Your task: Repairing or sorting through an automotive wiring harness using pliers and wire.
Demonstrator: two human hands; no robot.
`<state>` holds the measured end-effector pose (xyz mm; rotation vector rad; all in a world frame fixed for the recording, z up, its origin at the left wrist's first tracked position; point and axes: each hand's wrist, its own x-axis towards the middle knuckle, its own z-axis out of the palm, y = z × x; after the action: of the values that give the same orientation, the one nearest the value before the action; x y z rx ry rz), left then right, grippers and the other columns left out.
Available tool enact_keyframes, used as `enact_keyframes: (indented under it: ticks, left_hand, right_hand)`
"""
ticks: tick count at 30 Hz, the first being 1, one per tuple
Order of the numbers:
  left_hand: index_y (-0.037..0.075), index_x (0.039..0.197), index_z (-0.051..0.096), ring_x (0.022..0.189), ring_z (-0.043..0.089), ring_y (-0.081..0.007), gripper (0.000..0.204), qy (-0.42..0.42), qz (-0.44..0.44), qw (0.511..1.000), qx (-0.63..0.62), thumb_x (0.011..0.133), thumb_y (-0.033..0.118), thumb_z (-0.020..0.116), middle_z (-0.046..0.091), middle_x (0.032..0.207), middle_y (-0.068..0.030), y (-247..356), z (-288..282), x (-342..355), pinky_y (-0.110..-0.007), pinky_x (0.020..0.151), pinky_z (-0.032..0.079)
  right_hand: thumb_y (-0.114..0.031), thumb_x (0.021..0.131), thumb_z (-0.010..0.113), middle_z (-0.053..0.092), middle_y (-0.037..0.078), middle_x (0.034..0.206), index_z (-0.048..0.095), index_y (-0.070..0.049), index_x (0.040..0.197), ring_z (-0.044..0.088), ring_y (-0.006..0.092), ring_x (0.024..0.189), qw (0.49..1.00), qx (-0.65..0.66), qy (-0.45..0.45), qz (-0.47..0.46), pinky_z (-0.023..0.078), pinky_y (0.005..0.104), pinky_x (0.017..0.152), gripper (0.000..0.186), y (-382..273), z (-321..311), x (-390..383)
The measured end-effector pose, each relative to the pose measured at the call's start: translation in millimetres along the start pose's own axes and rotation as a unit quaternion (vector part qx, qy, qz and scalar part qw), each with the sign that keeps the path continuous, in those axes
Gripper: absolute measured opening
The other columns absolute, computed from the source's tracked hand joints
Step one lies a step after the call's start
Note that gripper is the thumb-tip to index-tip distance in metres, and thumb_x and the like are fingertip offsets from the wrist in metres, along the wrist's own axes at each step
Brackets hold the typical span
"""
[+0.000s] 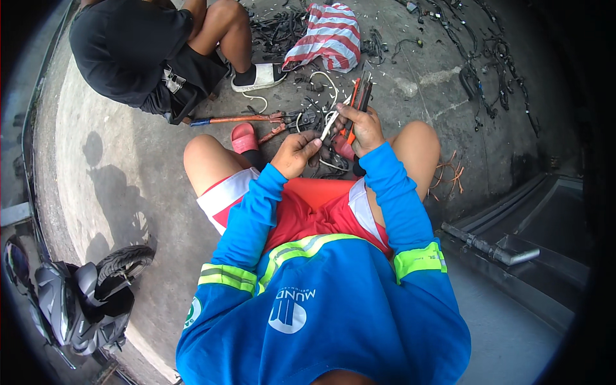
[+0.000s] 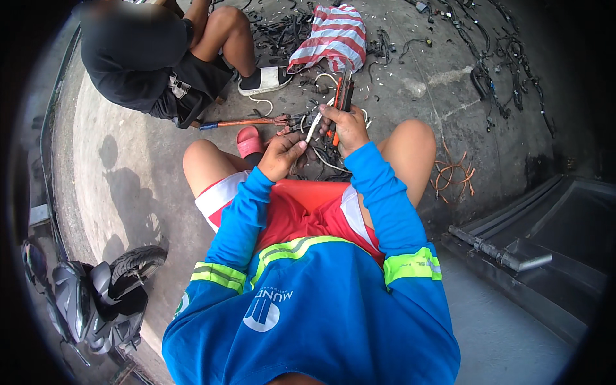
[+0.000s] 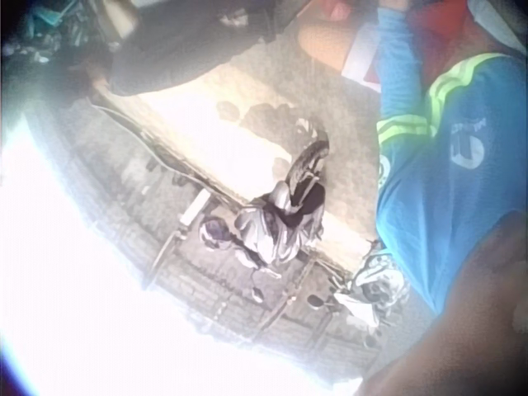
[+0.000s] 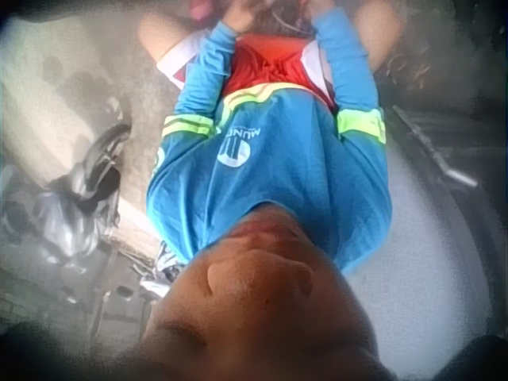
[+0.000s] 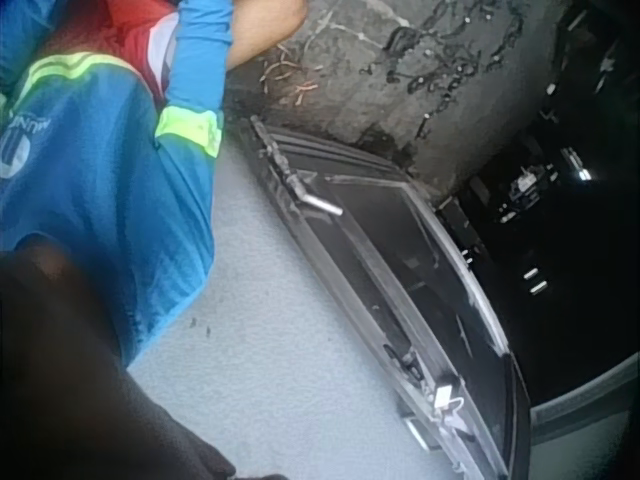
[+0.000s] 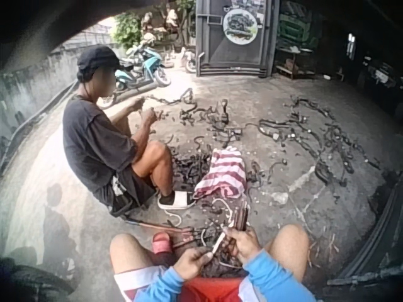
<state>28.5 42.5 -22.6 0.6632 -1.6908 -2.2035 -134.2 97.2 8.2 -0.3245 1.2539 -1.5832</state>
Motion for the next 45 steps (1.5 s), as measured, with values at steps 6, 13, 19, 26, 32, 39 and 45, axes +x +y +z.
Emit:
enact_keyframes:
  ticks: [6, 13, 19, 26, 32, 39, 45]
  left_hand:
    - [-0.001, 0.091, 0.057, 0.049, 0.042, -0.0053, 0.021, 0.095, 0.006, 0.993, 0.066, 0.092, 0.016, 0.043, 0.056, 0.065, -0.0021, -18, -9, 7, -0.02, 0.045, 0.032]
    - [0.001, 0.084, 0.057, 0.047, 0.04, -0.0049, 0.021, 0.147, 0.008, 0.986, 0.074, 0.092, 0.015, 0.043, 0.052, 0.061, 0.0001, -14, -11, 13, -0.02, 0.043, 0.031]
    - [0.001, 0.083, 0.056, 0.046, 0.039, -0.005, 0.021, 0.169, 0.014, 0.984, 0.046, 0.092, 0.015, 0.044, 0.049, 0.061, 0.0014, -8, -7, 13, -0.019, 0.041, 0.03]
    - [0.002, 0.083, 0.055, 0.042, 0.036, -0.0038, 0.019, 0.183, 0.016, 0.983, 0.029, 0.091, 0.015, 0.045, 0.047, 0.059, 0.0029, -20, -14, 14, -0.019, 0.038, 0.026]
    - [0.002, 0.084, 0.055, 0.042, 0.035, -0.0029, 0.019, 0.179, 0.026, 0.983, 0.026, 0.091, 0.016, 0.045, 0.047, 0.059, 0.0032, -19, -15, 13, -0.018, 0.038, 0.025]
    - [0.001, 0.083, 0.054, 0.043, 0.032, -0.0029, 0.02, 0.127, 0.056, 0.99, -0.002, 0.091, 0.017, 0.045, 0.044, 0.058, 0.0032, -6, -6, 8, -0.019, 0.039, 0.023]
    - [-0.002, 0.081, 0.054, 0.043, 0.031, -0.0034, 0.023, 0.135, 0.073, 0.987, 0.041, 0.091, 0.018, 0.046, 0.041, 0.055, 0.0033, -15, -12, 19, -0.02, 0.038, 0.022]
  right_hand:
    - [-0.014, 0.076, 0.062, 0.056, 0.01, 0.068, 0.053, 0.001, 0.091, 0.056, 0.0212, 0.054, 0.967, -0.251, -0.014, -0.049, 0.046, 0.0311, 0.053, 0.024, 5, -26, 4]
    - [-0.016, 0.074, 0.059, 0.06, 0.018, 0.092, 0.049, -0.007, 0.114, 0.057, 0.0374, 0.086, 0.722, -0.64, -0.052, -0.256, 0.047, 0.0412, 0.074, 0.042, 16, -28, -24]
    - [-0.018, 0.069, 0.061, 0.058, 0.015, 0.091, 0.051, -0.011, 0.11, 0.056, 0.0318, 0.091, 0.665, -0.713, -0.009, -0.223, 0.042, 0.0442, 0.078, 0.042, 16, -24, -18]
    - [-0.018, 0.067, 0.063, 0.058, 0.014, 0.085, 0.054, -0.009, 0.099, 0.058, 0.0322, 0.087, 0.663, -0.714, -0.004, -0.224, 0.043, 0.0445, 0.075, 0.035, 16, -19, -16]
    - [-0.015, 0.06, 0.066, 0.059, 0.014, 0.08, 0.059, -0.007, 0.093, 0.058, 0.0344, 0.078, 0.651, -0.718, 0.015, -0.248, 0.046, 0.0437, 0.07, 0.034, 15, -21, -13]
    - [-0.015, 0.059, 0.065, 0.06, 0.011, 0.079, 0.062, -0.008, 0.085, 0.058, 0.0328, 0.078, 0.664, -0.701, 0.035, -0.259, 0.046, 0.0429, 0.069, 0.027, 11, -29, 0]
    - [-0.013, 0.067, 0.055, 0.063, 0.01, 0.081, 0.065, -0.012, 0.083, 0.06, 0.0286, 0.08, 0.631, -0.743, 0.046, -0.219, 0.044, 0.0406, 0.074, 0.019, 9, -33, 15]
